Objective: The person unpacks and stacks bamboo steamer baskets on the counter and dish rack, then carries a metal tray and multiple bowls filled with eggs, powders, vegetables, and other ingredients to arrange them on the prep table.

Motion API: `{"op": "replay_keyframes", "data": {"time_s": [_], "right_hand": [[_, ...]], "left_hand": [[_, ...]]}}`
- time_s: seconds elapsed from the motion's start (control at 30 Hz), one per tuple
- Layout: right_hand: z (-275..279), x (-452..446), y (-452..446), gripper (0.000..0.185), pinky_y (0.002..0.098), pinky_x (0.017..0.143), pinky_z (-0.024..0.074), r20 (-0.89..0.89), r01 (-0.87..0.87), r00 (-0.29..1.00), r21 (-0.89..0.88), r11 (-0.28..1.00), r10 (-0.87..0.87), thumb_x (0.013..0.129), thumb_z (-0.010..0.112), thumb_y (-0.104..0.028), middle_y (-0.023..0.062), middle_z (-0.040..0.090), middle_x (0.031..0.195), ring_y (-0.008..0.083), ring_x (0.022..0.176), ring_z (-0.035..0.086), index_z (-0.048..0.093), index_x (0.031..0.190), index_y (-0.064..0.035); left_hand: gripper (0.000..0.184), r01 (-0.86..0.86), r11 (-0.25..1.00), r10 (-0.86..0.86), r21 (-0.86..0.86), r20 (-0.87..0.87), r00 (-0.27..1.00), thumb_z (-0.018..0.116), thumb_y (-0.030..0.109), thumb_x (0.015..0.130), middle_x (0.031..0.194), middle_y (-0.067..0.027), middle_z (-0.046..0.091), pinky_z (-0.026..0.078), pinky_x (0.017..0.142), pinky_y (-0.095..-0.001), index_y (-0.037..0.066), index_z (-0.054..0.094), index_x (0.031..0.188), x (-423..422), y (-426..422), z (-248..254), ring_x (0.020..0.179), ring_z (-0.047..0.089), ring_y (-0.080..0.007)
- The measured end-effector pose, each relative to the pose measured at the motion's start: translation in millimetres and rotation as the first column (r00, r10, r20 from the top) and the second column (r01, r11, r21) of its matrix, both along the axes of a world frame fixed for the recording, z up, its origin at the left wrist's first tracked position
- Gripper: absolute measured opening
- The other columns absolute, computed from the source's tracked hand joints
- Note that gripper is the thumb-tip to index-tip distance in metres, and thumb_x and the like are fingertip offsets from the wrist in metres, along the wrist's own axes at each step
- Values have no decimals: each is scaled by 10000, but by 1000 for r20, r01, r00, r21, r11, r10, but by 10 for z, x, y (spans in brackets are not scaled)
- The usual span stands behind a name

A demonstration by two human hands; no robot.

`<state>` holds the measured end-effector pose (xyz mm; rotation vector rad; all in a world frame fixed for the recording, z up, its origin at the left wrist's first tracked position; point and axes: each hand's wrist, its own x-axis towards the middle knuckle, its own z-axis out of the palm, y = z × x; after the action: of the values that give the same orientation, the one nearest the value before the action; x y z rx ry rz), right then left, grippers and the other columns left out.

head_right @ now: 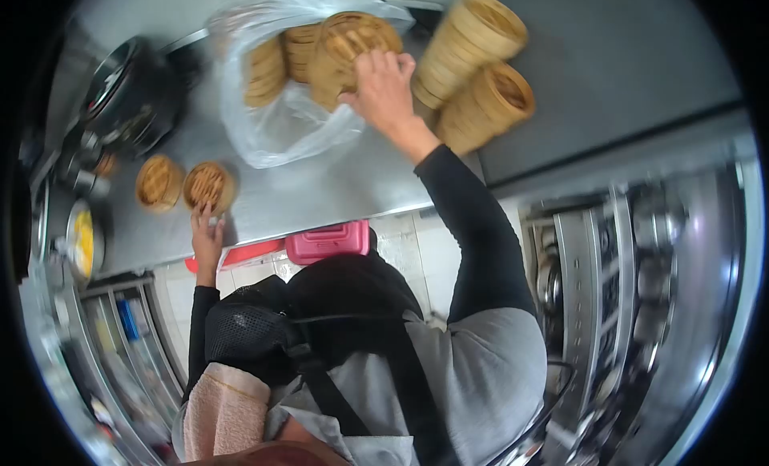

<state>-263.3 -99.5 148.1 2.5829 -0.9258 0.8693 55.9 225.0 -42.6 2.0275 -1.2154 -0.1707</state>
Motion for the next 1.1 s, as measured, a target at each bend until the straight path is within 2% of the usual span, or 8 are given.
{"op": "replay_keyframes", "data": {"time_s": [0.2, 0.27, 0.57, 0.7, 0.73, 0.83, 0.93, 1.1], "right_hand": [[-416, -1274, 1156, 617, 505, 908, 300, -123, 160, 983, 238, 958, -134, 628, 836, -369, 106, 509, 1011, 310, 990, 480, 518, 1058, -62], [-731, -1739, 1333, 588, 508, 910, 301, -192, 299, 950, 322, 898, -248, 644, 827, -348, 97, 511, 1016, 302, 1006, 478, 524, 1064, -70], [-1666, -3004, 700, 533, 585, 1050, 232, -212, 488, 867, 181, 854, -451, 677, 800, -283, 49, 524, 1101, 263, 1151, 466, 545, 1116, -123], [-1382, -3101, 842, 552, 613, 1061, 191, 29, 432, 891, 257, 865, -453, 686, 799, -273, 57, 503, 1229, 261, 1226, 433, 540, 1151, -127], [-1440, -3171, 917, 488, 537, 1030, 316, 123, 408, 883, 272, 871, -452, 739, 790, -238, 100, 544, 1188, 269, 1160, 502, 557, 1142, -90], [-1969, -3335, 1054, 421, 430, 867, 472, 231, 54, 811, 885, 463, -537, 781, 765, -176, 158, 597, 1069, 300, 1013, 597, 577, 1134, -40], [-2288, -3293, 1089, 342, 382, 708, 506, 506, -193, 777, 757, 624, -374, 831, 730, -154, 173, 639, 932, 333, 818, 631, 586, 1103, -5], [-2374, -3256, 697, 256, 392, 670, 499, 571, -69, 691, 662, 746, -443, 881, 693, -229, 174, 662, 804, 323, 720, 639, 673, 964, 11]], "left_hand": [[217, 197, 977, -182, -81, 170, 968, 651, 75, 883, 1091, -128, 580, 510, 711, -300, 6, 598, 1081, 286, 147, -328, 795, 623, -221], [188, 233, 972, -234, -26, -93, 968, 666, 31, 860, 1039, -113, 565, 490, 684, -276, -8, 597, 1031, -50, 423, 4, 791, 598, -185], [236, 713, 699, -715, -57, -68, 696, 710, 50, 839, 1115, -160, 578, 524, 829, -338, 16, 638, 1061, -1819, -644, 871, 976, 632, -273], [269, 857, 497, -867, -133, -50, 495, 714, 77, 850, 1136, -151, 587, 516, 824, -343, 37, 646, 1106, -3019, -1806, 1132, 949, 633, -271], [270, 887, 443, -897, -129, -70, 437, 708, 91, 859, 1141, -145, 587, 517, 828, -340, 45, 646, 1118, -3294, -2049, 1175, 950, 634, -264], [252, 942, 330, -938, -62, 96, 334, 675, 128, 886, 1182, -127, 580, 505, 865, -348, 58, 637, 1125, -3971, -2626, 1125, 1020, 617, -282], [243, 939, 344, -938, 7, 49, 343, 642, 119, 899, 1227, -117, 566, 495, 898, -382, 56, 625, 1132, -4327, -2953, 972, 1092, 593, -314], [275, 936, 350, -928, 34, 148, 342, 612, 102, 907, 1318, -115, 529, 491, 928, -411, 67, 614, 1179, -4494, -3137, 875, 1133, 578, -341]]}}
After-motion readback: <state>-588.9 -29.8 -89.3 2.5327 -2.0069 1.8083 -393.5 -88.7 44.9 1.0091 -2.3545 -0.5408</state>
